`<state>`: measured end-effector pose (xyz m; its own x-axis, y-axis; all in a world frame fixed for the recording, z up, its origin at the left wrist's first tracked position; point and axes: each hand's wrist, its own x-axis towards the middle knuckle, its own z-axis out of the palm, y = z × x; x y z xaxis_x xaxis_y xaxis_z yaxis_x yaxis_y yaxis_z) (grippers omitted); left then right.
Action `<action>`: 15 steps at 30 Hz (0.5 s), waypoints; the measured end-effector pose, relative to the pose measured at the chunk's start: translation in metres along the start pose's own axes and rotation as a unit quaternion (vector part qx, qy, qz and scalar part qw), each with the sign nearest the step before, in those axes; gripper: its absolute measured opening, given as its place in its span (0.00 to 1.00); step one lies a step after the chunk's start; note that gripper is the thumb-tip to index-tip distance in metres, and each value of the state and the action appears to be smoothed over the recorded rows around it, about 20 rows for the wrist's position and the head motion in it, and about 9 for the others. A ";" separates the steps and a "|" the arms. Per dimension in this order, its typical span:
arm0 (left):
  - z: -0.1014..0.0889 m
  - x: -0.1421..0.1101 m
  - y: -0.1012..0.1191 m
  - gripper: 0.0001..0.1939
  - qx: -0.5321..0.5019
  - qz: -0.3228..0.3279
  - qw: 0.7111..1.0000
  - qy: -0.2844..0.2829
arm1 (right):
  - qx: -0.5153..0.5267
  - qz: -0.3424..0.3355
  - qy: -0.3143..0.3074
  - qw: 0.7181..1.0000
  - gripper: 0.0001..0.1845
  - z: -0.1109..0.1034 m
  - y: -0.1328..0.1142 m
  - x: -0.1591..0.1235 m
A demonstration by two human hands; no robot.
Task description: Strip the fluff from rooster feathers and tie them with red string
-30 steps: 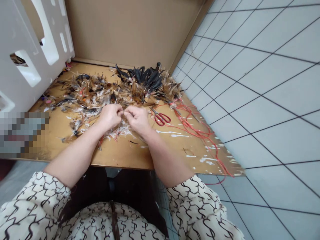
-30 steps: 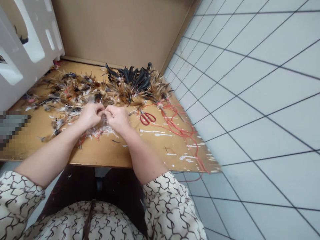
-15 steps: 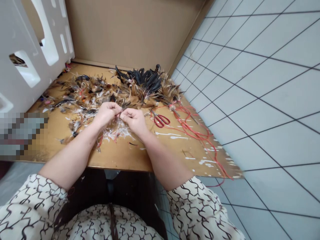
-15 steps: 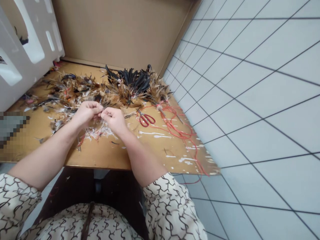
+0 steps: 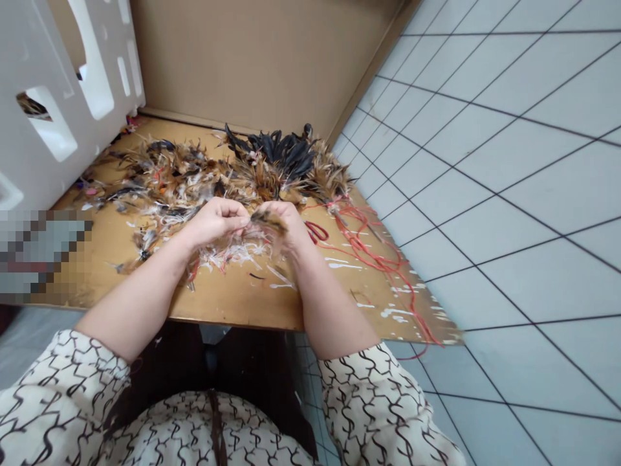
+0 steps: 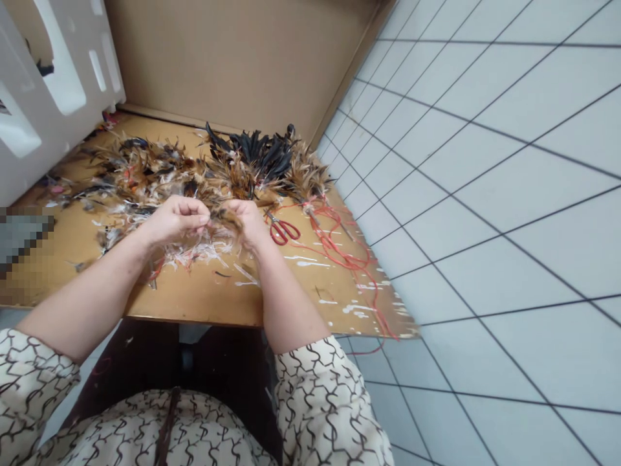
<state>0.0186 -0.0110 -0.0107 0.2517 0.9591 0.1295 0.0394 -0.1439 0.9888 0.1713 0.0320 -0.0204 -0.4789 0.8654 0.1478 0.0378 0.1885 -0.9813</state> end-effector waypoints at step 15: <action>0.008 0.008 -0.009 0.06 0.057 -0.021 0.975 0.213 | -0.211 -0.092 0.132 0.964 0.08 0.031 0.004 -0.008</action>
<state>0.0283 -0.0038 -0.0188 -0.1749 0.9756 0.1330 0.1547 -0.1062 0.9822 0.1476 0.0116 -0.0289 -0.2733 0.8769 0.3953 0.3534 0.4738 -0.8066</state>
